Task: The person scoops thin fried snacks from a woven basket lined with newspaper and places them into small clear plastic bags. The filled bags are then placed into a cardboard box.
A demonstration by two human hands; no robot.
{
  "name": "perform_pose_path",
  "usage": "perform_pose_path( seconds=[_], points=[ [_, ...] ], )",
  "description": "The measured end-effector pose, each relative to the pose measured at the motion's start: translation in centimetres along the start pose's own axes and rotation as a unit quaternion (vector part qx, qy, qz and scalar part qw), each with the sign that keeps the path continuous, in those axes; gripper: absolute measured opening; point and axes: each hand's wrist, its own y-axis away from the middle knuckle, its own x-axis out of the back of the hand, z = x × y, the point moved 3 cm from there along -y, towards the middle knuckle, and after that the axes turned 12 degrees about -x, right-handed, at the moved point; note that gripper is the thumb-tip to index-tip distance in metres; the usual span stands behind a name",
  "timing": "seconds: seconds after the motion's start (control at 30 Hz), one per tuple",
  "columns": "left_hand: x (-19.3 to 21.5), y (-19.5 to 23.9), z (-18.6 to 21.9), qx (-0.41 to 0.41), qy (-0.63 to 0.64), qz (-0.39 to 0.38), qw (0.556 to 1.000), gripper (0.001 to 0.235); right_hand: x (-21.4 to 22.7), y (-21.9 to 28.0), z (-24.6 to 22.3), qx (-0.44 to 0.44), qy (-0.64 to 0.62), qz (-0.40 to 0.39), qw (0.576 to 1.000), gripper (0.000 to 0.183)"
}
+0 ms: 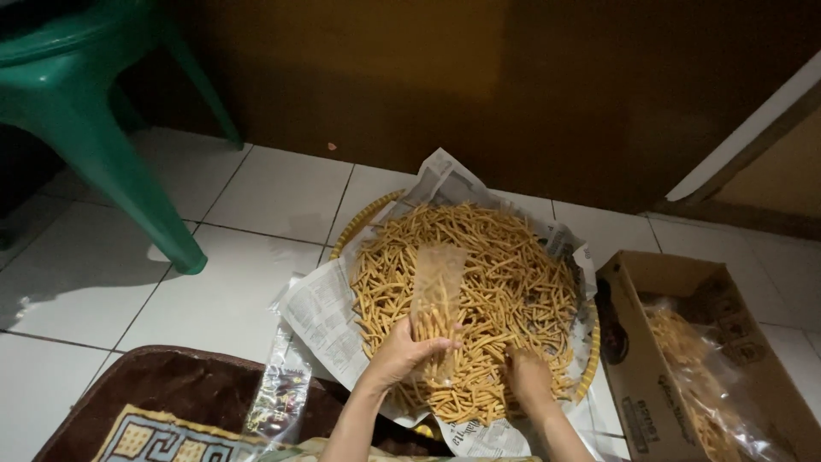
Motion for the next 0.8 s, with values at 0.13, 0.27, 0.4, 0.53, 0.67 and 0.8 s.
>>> perform_pose_path(
  seconds=[0.13, 0.27, 0.4, 0.53, 0.67, 0.8],
  points=[
    [0.0, -0.5, -0.7, -0.030, 0.069, -0.026, 0.997, 0.064, 2.8, 0.9, -1.4, 0.041, -0.016, 0.017, 0.999, 0.010],
    [0.0, -0.5, -1.3, 0.010, 0.006, -0.050, 0.999, 0.069, 10.5, 2.7, -3.5, -0.159, -0.197, -0.156, 0.955, 0.016],
    [-0.5, -0.8, -1.7, -0.003, 0.106, -0.075, 0.992, 0.066, 5.1, 0.0, 0.7, -0.124, -0.247, -0.166, 0.947, 0.037],
    [-0.6, -0.5, -1.6, -0.001, 0.012, -0.078, 0.997, 0.078, 4.7, 0.1, 1.3, -0.160, -0.337, -0.209, 0.904, 0.038],
    [-0.5, -0.8, -2.4, 0.005, 0.022, -0.085, 0.996, 0.083, 5.2, -0.2, 0.9, -0.118, -0.372, -0.166, 0.905, 0.036],
    [-0.5, -0.9, -2.4, -0.006, 0.026, -0.076, 0.997, 0.078, 6.3, -0.1, 0.7, -0.144, -0.477, -0.173, 0.849, 0.033]
  ],
)
